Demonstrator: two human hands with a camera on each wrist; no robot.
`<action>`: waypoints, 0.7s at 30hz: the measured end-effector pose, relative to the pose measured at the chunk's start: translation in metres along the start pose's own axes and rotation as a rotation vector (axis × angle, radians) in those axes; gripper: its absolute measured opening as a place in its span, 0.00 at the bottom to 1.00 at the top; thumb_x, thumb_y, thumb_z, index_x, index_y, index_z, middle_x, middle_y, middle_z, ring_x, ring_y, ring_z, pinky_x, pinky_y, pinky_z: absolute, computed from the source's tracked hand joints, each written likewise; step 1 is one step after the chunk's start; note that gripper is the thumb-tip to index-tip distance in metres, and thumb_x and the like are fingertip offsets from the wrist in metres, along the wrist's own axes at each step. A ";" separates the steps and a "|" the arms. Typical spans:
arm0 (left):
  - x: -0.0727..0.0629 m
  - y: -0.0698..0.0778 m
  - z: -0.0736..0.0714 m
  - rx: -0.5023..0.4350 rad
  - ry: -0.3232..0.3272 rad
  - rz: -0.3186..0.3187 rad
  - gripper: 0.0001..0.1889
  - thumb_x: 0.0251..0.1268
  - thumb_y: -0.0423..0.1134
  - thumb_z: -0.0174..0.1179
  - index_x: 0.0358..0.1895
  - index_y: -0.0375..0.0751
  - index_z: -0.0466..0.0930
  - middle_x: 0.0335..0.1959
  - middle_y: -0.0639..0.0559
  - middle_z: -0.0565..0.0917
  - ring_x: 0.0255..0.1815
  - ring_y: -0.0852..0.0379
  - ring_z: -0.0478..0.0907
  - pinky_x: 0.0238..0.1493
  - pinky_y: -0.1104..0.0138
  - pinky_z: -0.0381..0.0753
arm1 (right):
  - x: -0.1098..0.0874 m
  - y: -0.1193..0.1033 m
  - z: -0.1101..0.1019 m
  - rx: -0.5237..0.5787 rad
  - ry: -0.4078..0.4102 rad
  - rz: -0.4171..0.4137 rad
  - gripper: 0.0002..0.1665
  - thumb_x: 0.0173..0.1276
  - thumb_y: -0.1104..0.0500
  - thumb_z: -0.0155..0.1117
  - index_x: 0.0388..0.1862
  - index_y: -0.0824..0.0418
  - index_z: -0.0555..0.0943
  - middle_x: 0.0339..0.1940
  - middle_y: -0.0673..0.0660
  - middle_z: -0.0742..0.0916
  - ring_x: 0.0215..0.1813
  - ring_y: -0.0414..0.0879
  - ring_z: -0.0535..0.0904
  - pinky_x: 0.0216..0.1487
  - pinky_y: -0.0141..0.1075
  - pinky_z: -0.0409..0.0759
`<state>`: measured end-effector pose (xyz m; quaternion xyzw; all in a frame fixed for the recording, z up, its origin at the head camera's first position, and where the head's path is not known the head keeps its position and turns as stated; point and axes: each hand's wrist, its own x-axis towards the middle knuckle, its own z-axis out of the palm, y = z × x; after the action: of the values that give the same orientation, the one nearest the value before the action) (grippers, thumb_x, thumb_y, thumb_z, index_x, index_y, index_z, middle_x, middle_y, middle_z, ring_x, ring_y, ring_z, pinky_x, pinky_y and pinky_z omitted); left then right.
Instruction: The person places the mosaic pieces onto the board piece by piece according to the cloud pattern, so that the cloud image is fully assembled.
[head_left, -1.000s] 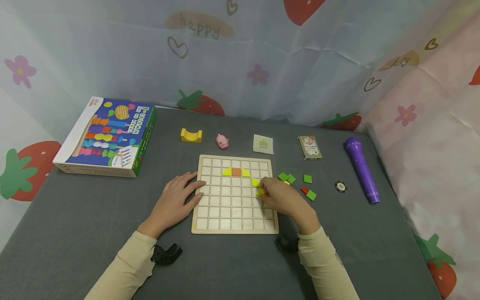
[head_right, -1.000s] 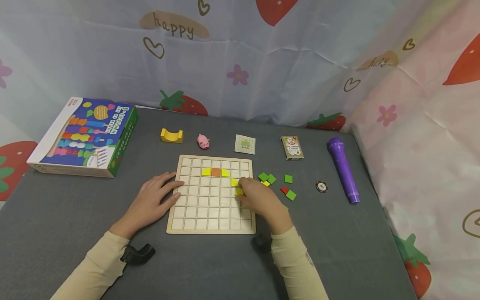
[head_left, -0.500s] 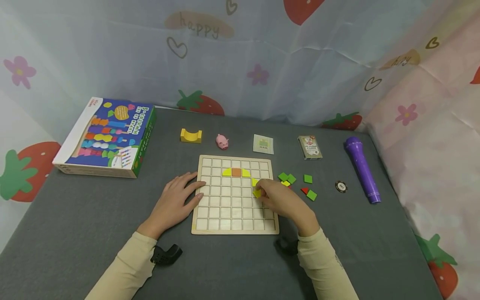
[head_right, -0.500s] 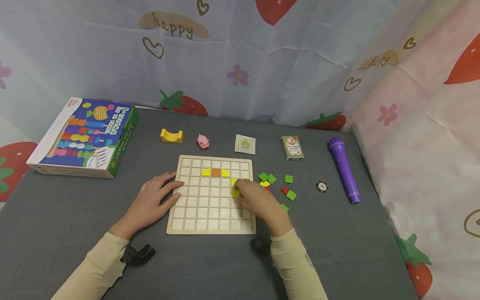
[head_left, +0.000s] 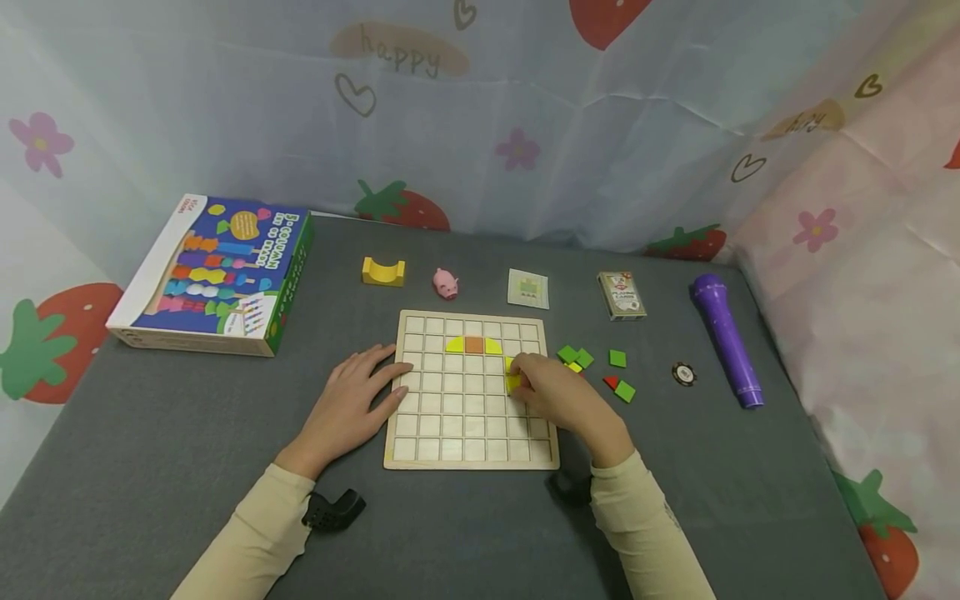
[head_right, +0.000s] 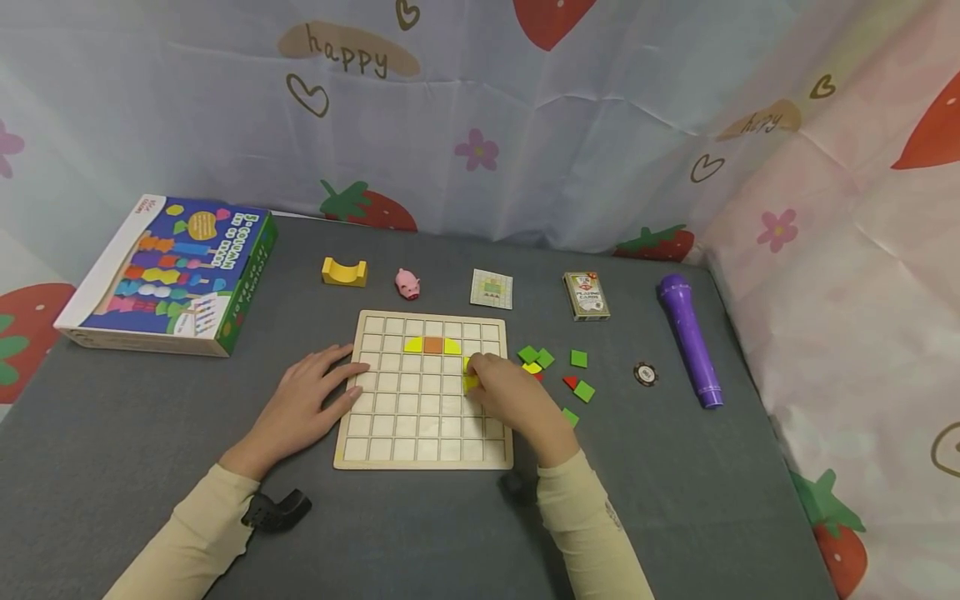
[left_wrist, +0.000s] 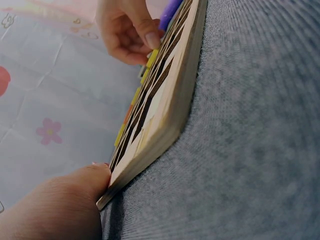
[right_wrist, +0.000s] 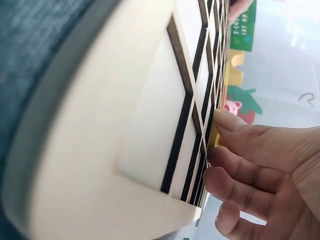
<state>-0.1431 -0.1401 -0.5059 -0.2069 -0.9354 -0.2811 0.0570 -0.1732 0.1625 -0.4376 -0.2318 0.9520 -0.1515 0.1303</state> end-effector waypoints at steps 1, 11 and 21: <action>0.000 0.000 0.000 0.000 -0.001 0.000 0.22 0.70 0.52 0.54 0.64 0.51 0.74 0.71 0.44 0.66 0.73 0.43 0.58 0.71 0.44 0.51 | 0.001 0.000 0.000 0.000 0.000 -0.001 0.16 0.64 0.60 0.67 0.50 0.60 0.78 0.31 0.50 0.80 0.31 0.41 0.72 0.34 0.33 0.74; 0.000 0.000 0.001 -0.001 -0.003 -0.003 0.22 0.70 0.51 0.54 0.64 0.51 0.74 0.71 0.44 0.66 0.73 0.43 0.58 0.71 0.44 0.51 | 0.001 0.000 0.001 -0.059 0.014 0.006 0.13 0.65 0.58 0.67 0.46 0.58 0.78 0.34 0.50 0.81 0.33 0.41 0.74 0.35 0.34 0.76; 0.000 -0.002 0.002 0.004 -0.002 0.000 0.22 0.70 0.52 0.53 0.64 0.52 0.74 0.71 0.44 0.66 0.73 0.43 0.57 0.71 0.44 0.51 | 0.001 0.002 0.002 -0.055 0.027 -0.008 0.14 0.64 0.59 0.68 0.47 0.57 0.79 0.36 0.52 0.82 0.35 0.43 0.75 0.37 0.36 0.77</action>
<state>-0.1440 -0.1407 -0.5083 -0.2069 -0.9360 -0.2792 0.0567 -0.1741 0.1629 -0.4400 -0.2370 0.9566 -0.1287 0.1105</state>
